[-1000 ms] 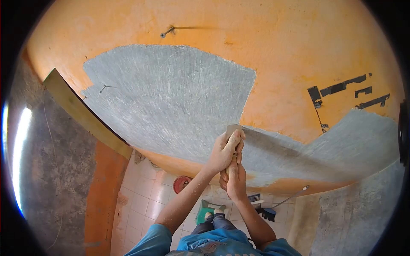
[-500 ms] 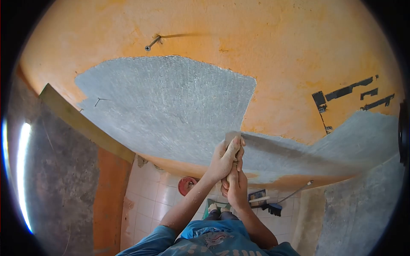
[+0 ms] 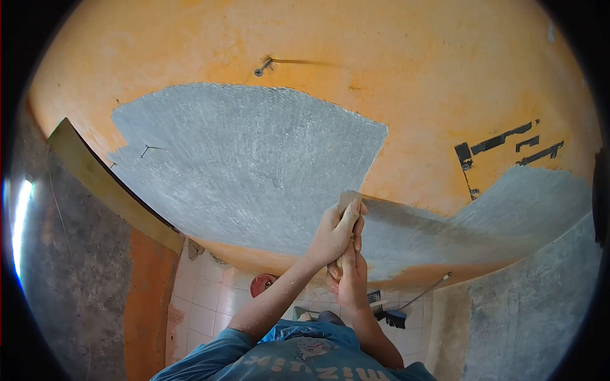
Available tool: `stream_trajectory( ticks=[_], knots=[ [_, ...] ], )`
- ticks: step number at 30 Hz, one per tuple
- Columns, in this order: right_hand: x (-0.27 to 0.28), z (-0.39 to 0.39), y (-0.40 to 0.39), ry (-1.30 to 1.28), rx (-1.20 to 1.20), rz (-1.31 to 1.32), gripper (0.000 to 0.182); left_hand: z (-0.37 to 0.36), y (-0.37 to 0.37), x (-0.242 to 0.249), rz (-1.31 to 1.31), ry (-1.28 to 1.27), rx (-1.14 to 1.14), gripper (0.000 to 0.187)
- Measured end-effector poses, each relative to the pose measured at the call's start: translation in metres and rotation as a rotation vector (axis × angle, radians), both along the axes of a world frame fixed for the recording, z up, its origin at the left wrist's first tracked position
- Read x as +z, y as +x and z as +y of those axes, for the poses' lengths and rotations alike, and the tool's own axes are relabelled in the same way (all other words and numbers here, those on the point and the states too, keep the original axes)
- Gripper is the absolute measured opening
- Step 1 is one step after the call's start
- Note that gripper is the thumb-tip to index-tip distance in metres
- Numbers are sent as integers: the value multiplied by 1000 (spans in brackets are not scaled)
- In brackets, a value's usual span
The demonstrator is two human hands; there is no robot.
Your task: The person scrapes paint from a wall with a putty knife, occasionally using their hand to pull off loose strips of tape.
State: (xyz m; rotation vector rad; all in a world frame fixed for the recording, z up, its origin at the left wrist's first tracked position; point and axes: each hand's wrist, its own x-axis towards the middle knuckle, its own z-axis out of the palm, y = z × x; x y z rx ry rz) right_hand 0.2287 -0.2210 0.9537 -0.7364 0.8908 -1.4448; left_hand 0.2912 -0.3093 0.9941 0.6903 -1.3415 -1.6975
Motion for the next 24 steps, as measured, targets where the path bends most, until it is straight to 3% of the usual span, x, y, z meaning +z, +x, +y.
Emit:
stream_trajectory(
  ticks=[15,21,24],
  knots=[
    [-15,-2,-11,-28,1,103,34,8,-5,-20,139,54,-26,38],
    [12,7,-25,-103,82,201,32,14,-7,3,174,45,12,37],
    [38,4,-30,-171,76,130,32,12,-11,28,231,22,33,37]
  ],
)
